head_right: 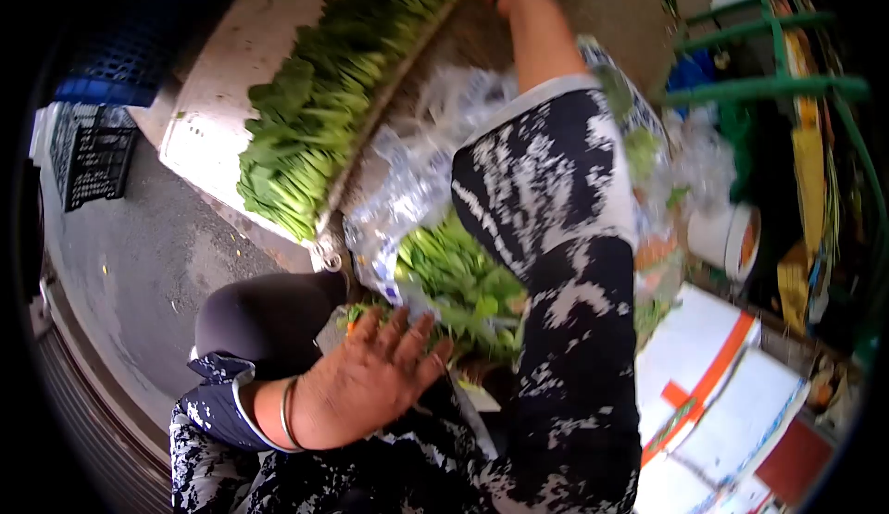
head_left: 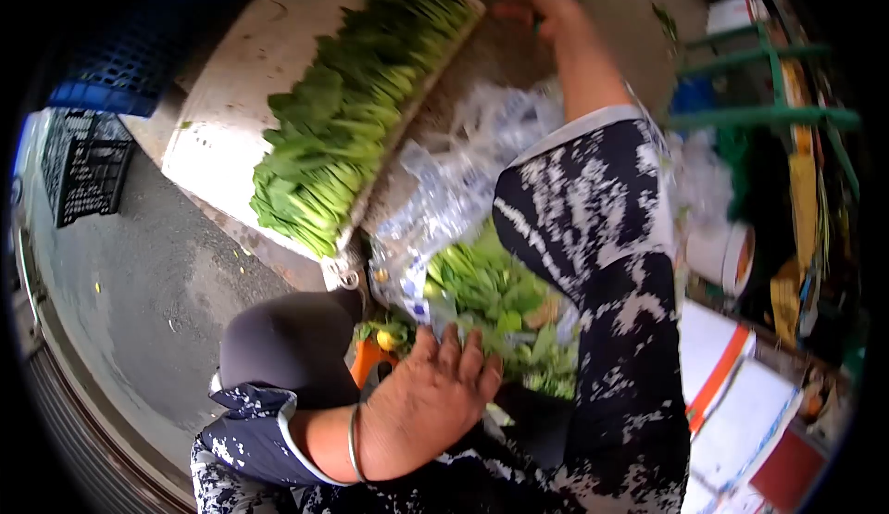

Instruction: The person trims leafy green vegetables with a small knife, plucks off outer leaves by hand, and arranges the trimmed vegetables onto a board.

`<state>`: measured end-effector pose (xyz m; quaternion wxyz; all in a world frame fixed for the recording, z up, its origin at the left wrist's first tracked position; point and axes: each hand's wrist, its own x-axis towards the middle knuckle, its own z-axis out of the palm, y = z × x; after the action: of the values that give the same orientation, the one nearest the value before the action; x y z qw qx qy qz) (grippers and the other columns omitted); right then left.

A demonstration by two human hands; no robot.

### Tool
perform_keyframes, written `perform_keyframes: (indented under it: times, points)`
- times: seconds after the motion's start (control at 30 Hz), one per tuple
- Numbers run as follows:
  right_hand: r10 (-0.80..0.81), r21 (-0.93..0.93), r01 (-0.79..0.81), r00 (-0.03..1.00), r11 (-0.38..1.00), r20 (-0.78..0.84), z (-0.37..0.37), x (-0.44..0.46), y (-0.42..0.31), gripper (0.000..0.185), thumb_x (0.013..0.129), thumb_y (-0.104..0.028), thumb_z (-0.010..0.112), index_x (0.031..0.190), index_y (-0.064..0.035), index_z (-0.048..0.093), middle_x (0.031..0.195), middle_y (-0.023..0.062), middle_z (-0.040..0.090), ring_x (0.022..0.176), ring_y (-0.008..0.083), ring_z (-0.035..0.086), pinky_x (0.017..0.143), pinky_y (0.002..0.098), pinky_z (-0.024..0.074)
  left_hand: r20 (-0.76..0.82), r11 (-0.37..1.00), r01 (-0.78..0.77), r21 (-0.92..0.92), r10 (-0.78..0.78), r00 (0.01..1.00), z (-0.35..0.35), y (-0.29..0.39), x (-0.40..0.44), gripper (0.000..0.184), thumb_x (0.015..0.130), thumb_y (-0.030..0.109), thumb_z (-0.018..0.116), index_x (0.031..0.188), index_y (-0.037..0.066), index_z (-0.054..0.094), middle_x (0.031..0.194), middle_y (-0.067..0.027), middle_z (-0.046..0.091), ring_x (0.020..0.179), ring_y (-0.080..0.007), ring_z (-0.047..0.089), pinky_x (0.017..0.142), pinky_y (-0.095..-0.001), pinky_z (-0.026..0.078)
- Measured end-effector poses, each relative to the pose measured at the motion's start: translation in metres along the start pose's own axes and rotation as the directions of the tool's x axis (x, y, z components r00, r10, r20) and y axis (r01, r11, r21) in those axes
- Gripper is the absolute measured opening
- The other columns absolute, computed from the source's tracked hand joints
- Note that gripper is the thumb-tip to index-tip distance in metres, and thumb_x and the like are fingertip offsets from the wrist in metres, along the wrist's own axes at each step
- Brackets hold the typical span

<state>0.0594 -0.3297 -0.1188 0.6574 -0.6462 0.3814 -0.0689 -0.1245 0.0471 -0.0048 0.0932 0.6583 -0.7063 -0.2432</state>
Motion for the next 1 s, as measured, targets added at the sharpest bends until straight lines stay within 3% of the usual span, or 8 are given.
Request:
perform_keyframes:
  times: [0.03,0.07,0.17,0.23,0.43,0.67,0.93,1.0]
  points:
    - [0.014,-0.096,-0.008,0.998,0.995,0.064,-0.038,-0.014,-0.006,0.035,0.088,-0.028,0.052,0.113,-0.0024,0.051,0.112,0.0101,0.058,0.082,0.0177,0.064,0.050,0.0179,0.0428,0.037,1.000,0.004,0.009,-0.004,0.999,0.002,0.005,0.000,0.037,0.083,0.015,0.044,0.118,0.003,0.048,0.118,-0.0212,0.051,0.107,-0.0345,0.052,0.090,-0.0452,0.039]
    - [-0.059,0.097,0.047,0.991,0.994,0.119,-0.061,-0.064,-0.018,0.023,0.085,-0.016,0.054,0.105,-0.0053,0.050,0.076,0.0102,0.061,0.052,0.0188,0.061,0.029,0.0227,0.0387,0.067,0.999,0.014,0.031,-0.016,0.998,0.004,0.009,-0.001,0.040,0.082,0.015,0.044,0.121,0.005,0.047,0.121,-0.0202,0.049,0.110,-0.0337,0.050,0.092,-0.0452,0.039]
    - [-0.287,-0.277,0.290,0.956,0.916,0.053,-0.176,-0.134,0.030,0.035,0.090,-0.024,0.048,0.122,-0.0071,0.048,0.103,0.0080,0.062,0.074,0.0104,0.061,0.045,0.0188,0.0367,0.049,0.996,-0.066,0.054,0.064,0.997,0.013,0.020,-0.007,0.039,0.080,0.013,0.047,0.118,0.004,0.048,0.117,-0.0200,0.051,0.108,-0.0327,0.051,0.091,-0.0440,0.040]
    - [0.002,-0.391,-0.114,0.961,0.913,-0.276,-0.201,-0.226,0.042,0.037,0.091,-0.020,0.046,0.126,-0.0090,0.045,0.103,0.0091,0.062,0.070,0.0091,0.057,0.044,0.0197,0.0372,0.042,0.990,-0.124,0.073,0.121,0.992,0.020,0.030,-0.007,0.039,0.080,0.013,0.048,0.118,0.004,0.049,0.117,-0.0202,0.051,0.107,-0.0326,0.052,0.090,-0.0435,0.041]
    - [0.336,-0.035,-0.398,0.814,0.917,-0.474,-0.249,-0.328,0.179,0.028,0.088,-0.012,0.047,0.114,-0.0029,0.053,0.091,0.0097,0.064,0.068,0.0142,0.063,0.041,0.0215,0.0350,0.216,0.977,-0.198,0.081,0.176,0.960,0.030,0.058,0.013,0.044,0.074,0.021,0.060,0.114,0.004,0.051,0.109,-0.0182,0.055,0.099,-0.0301,0.055,0.085,-0.0399,0.044]
    - [0.288,0.165,-0.237,0.753,0.957,-0.591,-0.203,-0.271,0.231,0.032,0.088,-0.007,0.044,0.119,-0.0010,0.042,0.112,0.0121,0.052,0.089,0.0232,0.062,0.042,0.0250,0.0339,0.203,0.939,-0.108,0.328,0.041,0.978,0.060,0.056,0.068,0.036,0.072,0.020,0.063,0.102,0.004,0.052,0.091,-0.0130,0.056,0.085,-0.0264,0.058,0.076,-0.0371,0.045]
    - [0.283,0.314,-0.109,0.759,0.943,-0.586,-0.210,-0.268,0.231,0.045,0.073,-0.010,0.070,0.111,-0.0017,0.047,0.092,0.0090,0.061,0.070,0.0172,0.061,0.043,0.0227,0.0342,0.263,0.992,-0.068,0.102,0.039,0.964,0.074,0.038,0.091,0.045,0.071,0.026,0.068,0.105,0.003,0.050,0.096,-0.0140,0.056,0.093,-0.0308,0.058,0.084,-0.0423,0.043]
    - [0.301,0.380,-0.034,0.677,0.924,-0.672,-0.208,-0.281,0.218,0.049,0.064,-0.009,0.078,0.104,-0.0020,0.051,0.081,0.0081,0.063,0.060,0.0146,0.060,0.044,0.0233,0.0358,0.189,0.987,-0.081,0.138,0.054,0.981,0.084,0.030,0.088,0.022,0.073,0.012,0.056,0.093,0.003,0.055,0.087,-0.0132,0.059,0.082,-0.0282,0.060,0.075,-0.0411,0.045]
